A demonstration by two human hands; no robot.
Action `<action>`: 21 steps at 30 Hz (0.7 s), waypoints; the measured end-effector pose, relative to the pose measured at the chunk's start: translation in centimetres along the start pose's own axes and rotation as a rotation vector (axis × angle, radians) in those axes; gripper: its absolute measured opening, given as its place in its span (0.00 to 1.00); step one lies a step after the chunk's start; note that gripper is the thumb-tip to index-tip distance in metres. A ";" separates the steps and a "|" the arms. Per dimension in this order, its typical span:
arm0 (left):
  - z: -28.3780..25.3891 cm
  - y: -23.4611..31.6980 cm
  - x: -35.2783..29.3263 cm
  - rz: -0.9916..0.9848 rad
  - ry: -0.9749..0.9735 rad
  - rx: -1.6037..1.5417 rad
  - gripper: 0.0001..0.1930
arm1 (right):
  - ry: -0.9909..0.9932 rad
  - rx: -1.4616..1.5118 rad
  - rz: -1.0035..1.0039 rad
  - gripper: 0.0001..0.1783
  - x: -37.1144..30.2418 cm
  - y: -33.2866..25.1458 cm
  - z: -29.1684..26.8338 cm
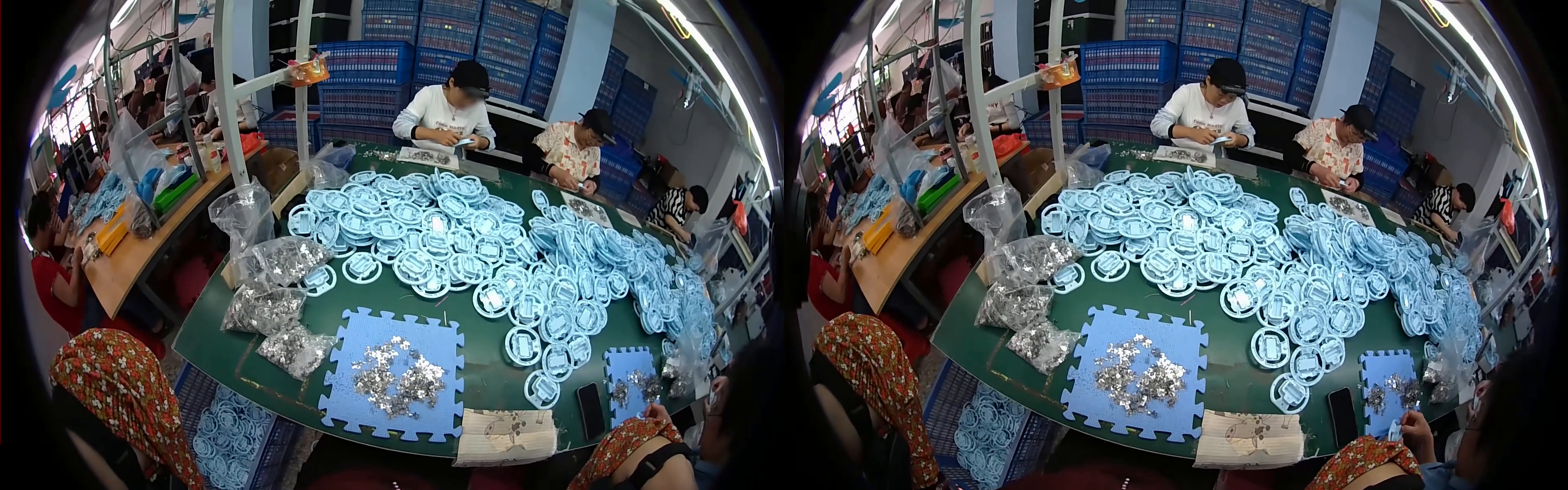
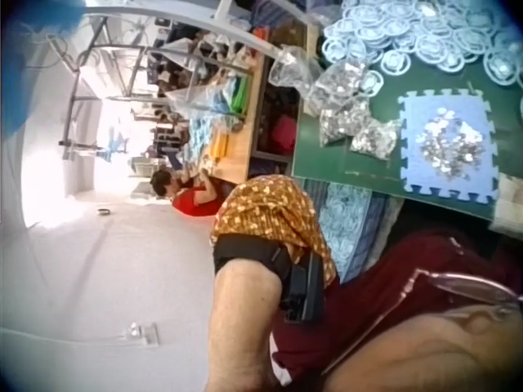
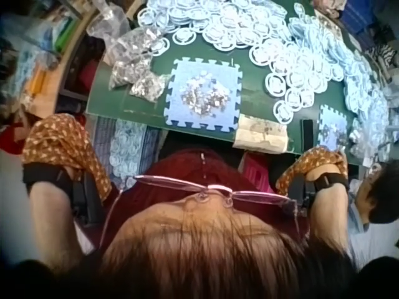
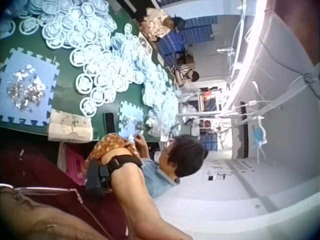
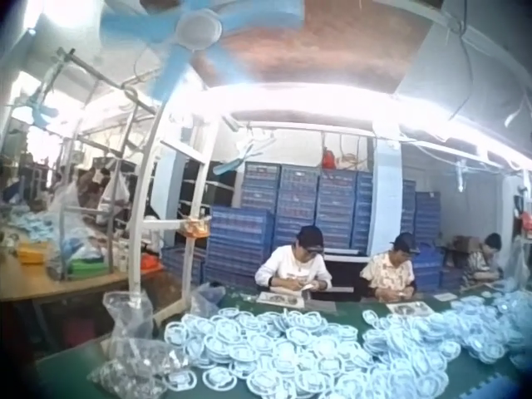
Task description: Assembling small silver components into blue plastic toy frames at a factory workbench.
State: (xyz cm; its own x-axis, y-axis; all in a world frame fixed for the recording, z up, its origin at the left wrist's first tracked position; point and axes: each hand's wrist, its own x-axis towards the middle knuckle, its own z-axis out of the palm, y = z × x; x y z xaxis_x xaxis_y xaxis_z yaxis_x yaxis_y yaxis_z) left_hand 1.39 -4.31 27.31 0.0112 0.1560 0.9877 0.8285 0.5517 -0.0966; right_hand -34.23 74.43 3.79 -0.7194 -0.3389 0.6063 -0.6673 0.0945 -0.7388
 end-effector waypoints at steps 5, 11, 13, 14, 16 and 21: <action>-1.6 -0.7 -1.3 0.050 0.052 0.075 0.30 | 0.106 0.061 -0.199 0.11 8.7 -7.6 11.0; -2.3 -1.4 -3.1 0.039 0.100 0.123 0.30 | 0.229 0.117 -0.360 0.12 11.9 -16.6 21.0; -2.2 -1.7 -3.7 0.016 0.107 0.133 0.30 | 0.270 0.136 -0.392 0.13 12.7 -19.5 24.2; -2.1 -1.7 -3.9 -0.002 0.111 0.135 0.30 | 0.288 0.140 -0.402 0.13 13.1 -20.9 25.7; -1.9 -1.7 -4.4 -0.042 0.118 0.141 0.30 | 0.323 0.150 -0.419 0.14 13.6 -23.7 28.2; -1.7 -1.0 -4.3 -0.143 0.120 0.167 0.30 | 0.412 0.183 -0.458 0.15 15.1 -28.4 32.9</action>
State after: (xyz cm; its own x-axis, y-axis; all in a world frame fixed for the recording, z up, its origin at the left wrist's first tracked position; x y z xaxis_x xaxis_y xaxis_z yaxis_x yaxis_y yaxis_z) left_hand 1.45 -6.97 23.38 -0.0250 -0.0259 0.9994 0.7226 0.6903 0.0360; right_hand -19.79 35.80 24.26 -0.4086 0.0839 0.9089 -0.9070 -0.1484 -0.3941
